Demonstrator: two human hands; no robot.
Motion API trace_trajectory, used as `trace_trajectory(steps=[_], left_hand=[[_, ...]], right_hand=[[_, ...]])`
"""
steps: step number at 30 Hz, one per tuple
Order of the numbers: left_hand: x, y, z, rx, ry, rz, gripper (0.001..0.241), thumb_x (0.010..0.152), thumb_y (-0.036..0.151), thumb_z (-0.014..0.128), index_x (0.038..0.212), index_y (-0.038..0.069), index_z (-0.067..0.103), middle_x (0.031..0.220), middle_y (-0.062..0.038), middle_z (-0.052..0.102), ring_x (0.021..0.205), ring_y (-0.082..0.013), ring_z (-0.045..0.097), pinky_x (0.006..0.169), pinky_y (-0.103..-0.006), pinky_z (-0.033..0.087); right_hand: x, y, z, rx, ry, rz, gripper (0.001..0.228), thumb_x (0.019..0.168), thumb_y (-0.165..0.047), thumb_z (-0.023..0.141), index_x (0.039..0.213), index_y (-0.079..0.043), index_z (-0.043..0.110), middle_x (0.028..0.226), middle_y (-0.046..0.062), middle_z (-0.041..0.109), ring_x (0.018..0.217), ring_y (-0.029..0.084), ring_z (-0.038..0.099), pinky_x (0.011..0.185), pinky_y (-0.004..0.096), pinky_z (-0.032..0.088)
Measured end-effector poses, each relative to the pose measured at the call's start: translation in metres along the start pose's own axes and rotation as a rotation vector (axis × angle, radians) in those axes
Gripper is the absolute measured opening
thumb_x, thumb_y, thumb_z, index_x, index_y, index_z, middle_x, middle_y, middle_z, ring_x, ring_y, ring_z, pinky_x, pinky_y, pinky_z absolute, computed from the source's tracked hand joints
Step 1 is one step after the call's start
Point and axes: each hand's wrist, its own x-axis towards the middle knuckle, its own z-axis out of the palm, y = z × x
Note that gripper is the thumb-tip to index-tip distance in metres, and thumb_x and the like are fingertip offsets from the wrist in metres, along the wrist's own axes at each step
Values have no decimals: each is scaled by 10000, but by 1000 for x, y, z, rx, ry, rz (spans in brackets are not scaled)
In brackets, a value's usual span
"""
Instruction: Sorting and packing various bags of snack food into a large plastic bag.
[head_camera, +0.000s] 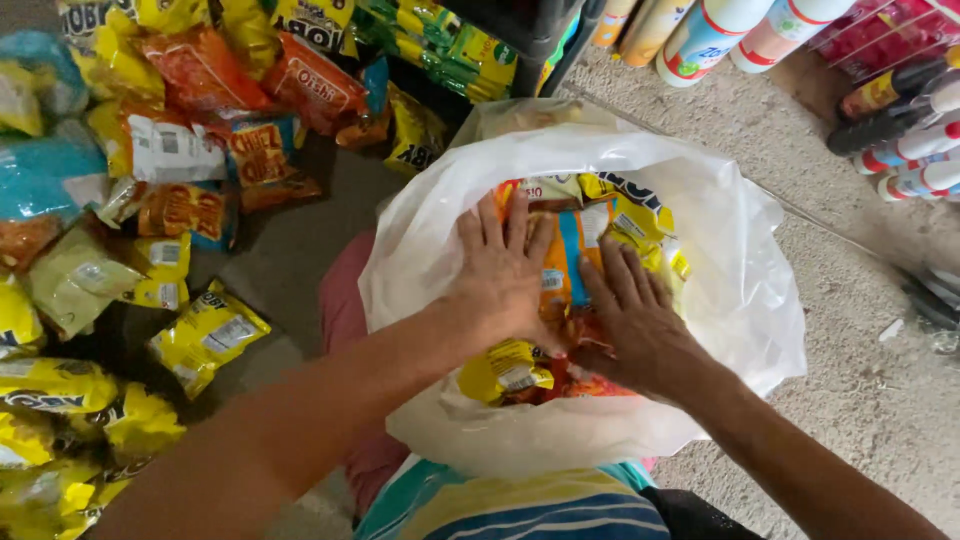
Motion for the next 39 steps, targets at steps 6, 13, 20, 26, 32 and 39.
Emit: trace_trajectory(steps=[6, 13, 20, 26, 32, 39], left_hand=[[22, 22, 40, 348, 23, -26, 1642, 564, 931, 723, 1602, -143, 40, 1620, -456, 52, 1455, -665, 31, 1150, -721, 12], [28, 7, 56, 214, 199, -13, 1540, 554, 776, 817, 1574, -99, 65, 1604, -424, 73, 1435, -678, 71, 1104, -767, 71], [12, 5, 15, 44, -9, 11, 1610, 506, 761, 882, 1595, -58, 25, 1628, -400, 19, 1485, -625, 16, 1184, -684, 47], [4, 10, 29, 171, -85, 53, 1573, 551, 689, 900, 1602, -72, 12, 1614, -428, -1, 1477, -630, 13, 1183, -667, 50], [-3, 16, 44, 326, 137, 68, 1349, 694, 603, 806, 1568, -159, 115, 1565, -497, 110, 1434, -674, 113, 1147, -696, 104], [0, 20, 25, 315, -18, 31, 1626, 492, 654, 941, 1585, -160, 52, 1585, -467, 60, 1456, -648, 70, 1146, -692, 91]], right_hand=[[9, -4, 39, -172, -2, 87, 1078, 757, -597, 725, 1536, -8, 268, 1610, 326, 169, 1476, 516, 207, 1132, 655, 232], [11, -2, 42, -224, 19, 112, 1086, 749, -584, 734, 1545, -12, 266, 1611, 342, 146, 1482, 517, 200, 1141, 663, 235], [-2, -13, -21, -40, -161, 121, 1137, 655, -462, 876, 1573, -185, 266, 1654, 259, 117, 1496, 493, 136, 1168, 585, 208], [-4, -10, -16, -70, -294, 131, 1264, 574, -307, 947, 1613, -254, 229, 1703, 206, 73, 1492, 525, 87, 1193, 564, 192], [6, -10, 4, -57, -284, 152, 1304, 580, -274, 959, 1624, -217, 179, 1678, 250, -1, 1479, 577, 70, 1183, 609, 223], [16, -10, 10, -81, -332, 168, 1369, 579, -303, 975, 1643, -212, 119, 1696, 267, -2, 1477, 585, 86, 1188, 617, 215]])
